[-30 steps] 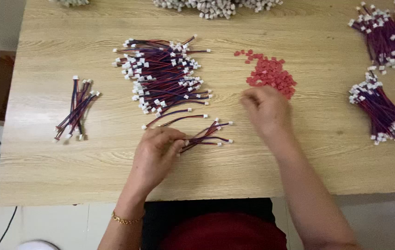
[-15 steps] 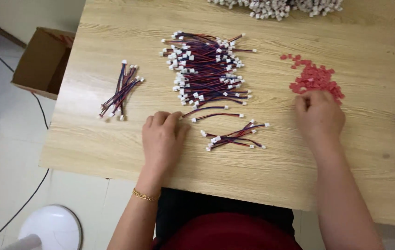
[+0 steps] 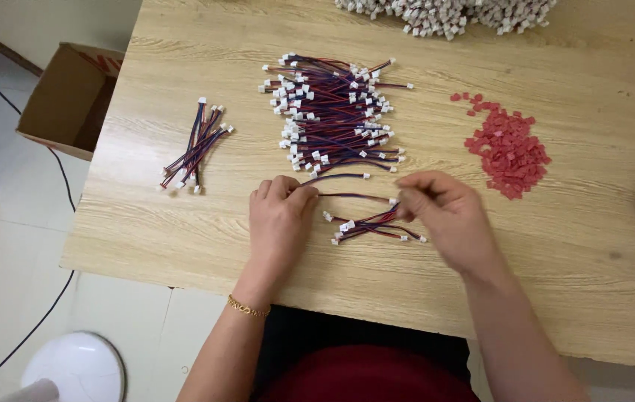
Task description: Attaching small red plastic clips to wire bundles on a factory worktable
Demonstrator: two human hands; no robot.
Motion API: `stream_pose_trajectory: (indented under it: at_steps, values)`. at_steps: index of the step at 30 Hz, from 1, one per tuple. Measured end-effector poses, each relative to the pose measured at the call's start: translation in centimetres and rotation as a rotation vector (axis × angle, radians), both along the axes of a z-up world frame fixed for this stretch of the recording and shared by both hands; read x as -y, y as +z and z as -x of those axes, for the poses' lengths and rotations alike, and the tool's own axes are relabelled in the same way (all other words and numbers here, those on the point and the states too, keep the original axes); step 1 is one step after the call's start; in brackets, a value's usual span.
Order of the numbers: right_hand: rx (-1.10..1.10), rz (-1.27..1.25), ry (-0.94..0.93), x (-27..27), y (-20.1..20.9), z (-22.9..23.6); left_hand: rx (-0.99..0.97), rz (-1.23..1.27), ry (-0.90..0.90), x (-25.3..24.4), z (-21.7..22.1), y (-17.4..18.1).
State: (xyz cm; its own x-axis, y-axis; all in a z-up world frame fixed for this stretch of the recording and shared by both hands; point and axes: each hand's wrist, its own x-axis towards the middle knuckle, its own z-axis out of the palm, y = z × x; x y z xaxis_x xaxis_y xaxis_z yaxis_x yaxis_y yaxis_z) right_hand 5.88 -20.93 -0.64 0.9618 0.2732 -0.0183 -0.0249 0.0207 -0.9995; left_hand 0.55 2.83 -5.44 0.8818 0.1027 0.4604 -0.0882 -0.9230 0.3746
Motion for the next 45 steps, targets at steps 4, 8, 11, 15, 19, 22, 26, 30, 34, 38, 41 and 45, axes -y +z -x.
stream_pose_trajectory:
  at_steps: [4,8,11,15,19,22,26,30,34,38,41,45]
  values:
    - [-0.069,-0.079,0.053,-1.3,0.3,0.8,0.021,0.293,-0.057,0.9,-0.1,1.6]
    - [-0.142,-0.142,0.106,-2.5,2.5,1.8,-0.098,0.982,-0.085,1.6,0.1,2.6]
    - [-0.020,-0.074,0.101,-3.3,3.6,2.3,-0.128,1.282,-0.094,2.4,0.0,3.3]
    - [0.560,0.380,0.038,-3.9,6.2,2.0,-0.112,1.515,-0.123,3.5,-0.1,3.4]
    - [0.719,0.480,0.023,-4.2,5.0,1.4,-0.135,1.567,-0.145,4.5,0.3,3.6]
    - [0.636,0.414,0.040,-4.3,4.5,1.4,-0.123,1.636,-0.137,5.1,0.5,4.0]
    - [0.498,0.359,0.030,-4.3,3.1,1.7,-0.096,1.649,-0.153,5.5,0.6,3.8]
    - [0.423,0.278,0.014,-4.2,2.5,1.8,-0.096,1.659,-0.166,5.8,0.7,2.8]
    - [0.484,0.282,-0.020,-4.3,3.3,2.1,-0.067,1.686,-0.180,6.0,0.6,3.4]
    - [0.551,0.287,0.012,-4.1,3.2,2.0,-0.084,1.661,-0.198,5.8,0.8,3.3]
    - [0.464,0.217,0.074,-3.8,2.2,1.7,-0.101,1.661,-0.206,5.8,1.0,2.8]
    - [0.260,0.133,0.220,-3.1,3.5,1.8,-0.139,1.693,-0.236,5.3,1.4,2.1]
